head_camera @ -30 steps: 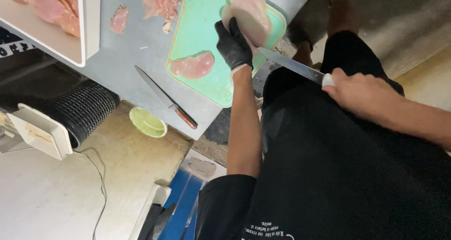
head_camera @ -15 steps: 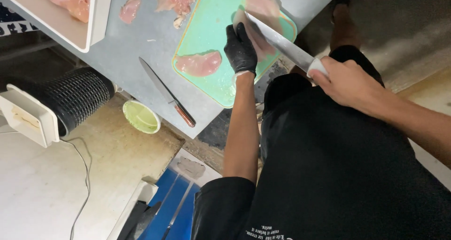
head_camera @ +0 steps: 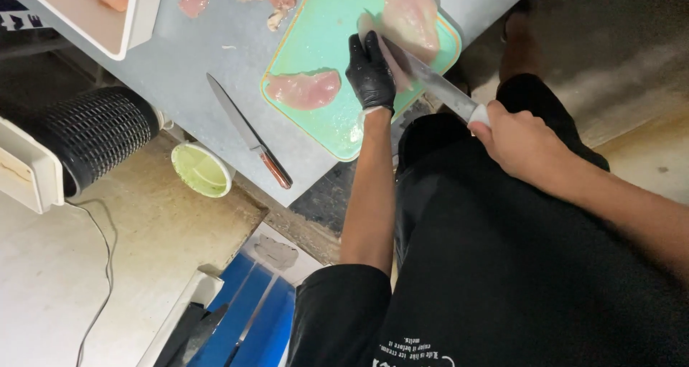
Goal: Slicing raw chicken breasts into smaller pieces on a cutting board using a chef's knife in a commercial kitchen setting.
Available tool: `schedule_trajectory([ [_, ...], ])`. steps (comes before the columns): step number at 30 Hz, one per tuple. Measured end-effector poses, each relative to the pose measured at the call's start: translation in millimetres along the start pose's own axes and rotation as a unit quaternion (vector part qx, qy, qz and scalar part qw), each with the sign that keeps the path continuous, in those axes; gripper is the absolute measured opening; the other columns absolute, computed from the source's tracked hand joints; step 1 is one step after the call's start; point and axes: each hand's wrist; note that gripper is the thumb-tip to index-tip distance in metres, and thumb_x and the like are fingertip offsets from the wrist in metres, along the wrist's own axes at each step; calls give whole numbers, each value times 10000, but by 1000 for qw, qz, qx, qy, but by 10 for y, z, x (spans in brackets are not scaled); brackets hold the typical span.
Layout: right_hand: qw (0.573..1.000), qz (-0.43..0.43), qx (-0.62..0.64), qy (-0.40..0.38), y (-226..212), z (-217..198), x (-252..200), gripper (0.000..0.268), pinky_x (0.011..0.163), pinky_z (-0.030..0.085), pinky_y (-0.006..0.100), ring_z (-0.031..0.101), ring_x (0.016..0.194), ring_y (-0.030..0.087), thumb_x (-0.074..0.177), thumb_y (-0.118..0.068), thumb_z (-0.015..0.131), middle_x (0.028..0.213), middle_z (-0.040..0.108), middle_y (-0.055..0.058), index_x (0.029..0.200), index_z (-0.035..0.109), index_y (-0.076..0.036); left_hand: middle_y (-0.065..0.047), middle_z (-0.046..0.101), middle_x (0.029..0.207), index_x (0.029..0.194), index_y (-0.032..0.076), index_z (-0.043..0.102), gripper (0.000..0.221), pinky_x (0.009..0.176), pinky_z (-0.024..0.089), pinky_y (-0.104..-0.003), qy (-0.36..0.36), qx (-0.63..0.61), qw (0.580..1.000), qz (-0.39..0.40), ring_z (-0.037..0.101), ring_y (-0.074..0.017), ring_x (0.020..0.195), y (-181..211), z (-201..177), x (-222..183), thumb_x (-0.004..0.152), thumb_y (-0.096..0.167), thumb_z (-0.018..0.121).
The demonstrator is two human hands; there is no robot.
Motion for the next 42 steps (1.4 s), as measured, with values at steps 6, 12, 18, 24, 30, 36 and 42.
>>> schedule_trajectory([
  [6, 998, 34, -53, -31, 67, -16, -205, 476, 688, 591, 579, 752, 843, 471, 1125, -500, 414, 1018, 734, 243, 1219, 530, -47, -230, 773, 1079, 1268, -33, 628, 558, 796, 536, -441, 48, -11, 997, -51, 746, -375, 973, -321, -97, 100, 1024, 446, 482],
  [12, 994, 45, -82, -49, 346, 75, -190, 475, 803, 573, 600, 747, 953, 509, 1100, -521, 429, 1059, 758, 289, 1220, 555, -79, -28, 621, 802, 981, 170, 589, 193, 628, 502, -372, 219, 130, 958, 128, 604, -201, 694, -218, -1007, 168, 1052, 350, 579],
  [18, 994, 16, -106, -35, 462, 31, -117, 452, 795, 540, 555, 731, 974, 456, 1096, -513, 463, 1022, 764, 241, 1114, 597, -81, -43, 725, 1043, 1074, 155, 719, 195, 758, 572, -417, 14, 273, 906, 324, 681, -290, 895, -632, -1691, 124, 975, 319, 758],
  [24, 993, 61, -91, -49, 334, -198, -199, 448, 923, 525, 531, 675, 1107, 422, 1097, -510, 444, 1164, 729, 215, 1207, 611, -109, -125, 664, 1305, 1386, 174, 638, 579, 838, 522, -532, -165, 359, 844, 363, 630, -393, 1131, -928, -1654, 686, 816, 245, 704],
  [30, 998, 17, -62, 13, 409, -353, -284, 452, 904, 504, 565, 685, 1078, 505, 1085, -492, 461, 1131, 751, 242, 1191, 597, -75, -137, 632, 1390, 1167, 330, 767, 487, 1105, 331, -566, -259, 563, 688, 377, 590, -429, 1233, -1408, -1342, 1189, 716, 494, 685],
  [36, 996, 49, 19, 74, 251, -760, -496, 398, 830, 575, 460, 726, 1003, 319, 1111, -439, 475, 1134, 743, 162, 1176, 653, -89, -87, 719, 1300, 1325, 223, 708, 690, 987, 542, -476, -381, 392, 806, 228, 662, -372, 1204, -680, -1392, 965, 698, 510, 703],
  [42, 994, 47, 37, 94, 451, -911, -514, 441, 804, 560, 446, 709, 981, 297, 1105, -480, 454, 1095, 733, 147, 1164, 660, -95, -182, 560, 1496, 1565, 145, 467, 1036, 1103, 479, -470, -259, 188, 944, 78, 566, -400, 1342, -1, -184, 492, 697, 643, 736],
])
Point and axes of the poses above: each hand's wrist, its own x-axis towards the middle knuckle, its own z-axis out of the palm, y = z × x
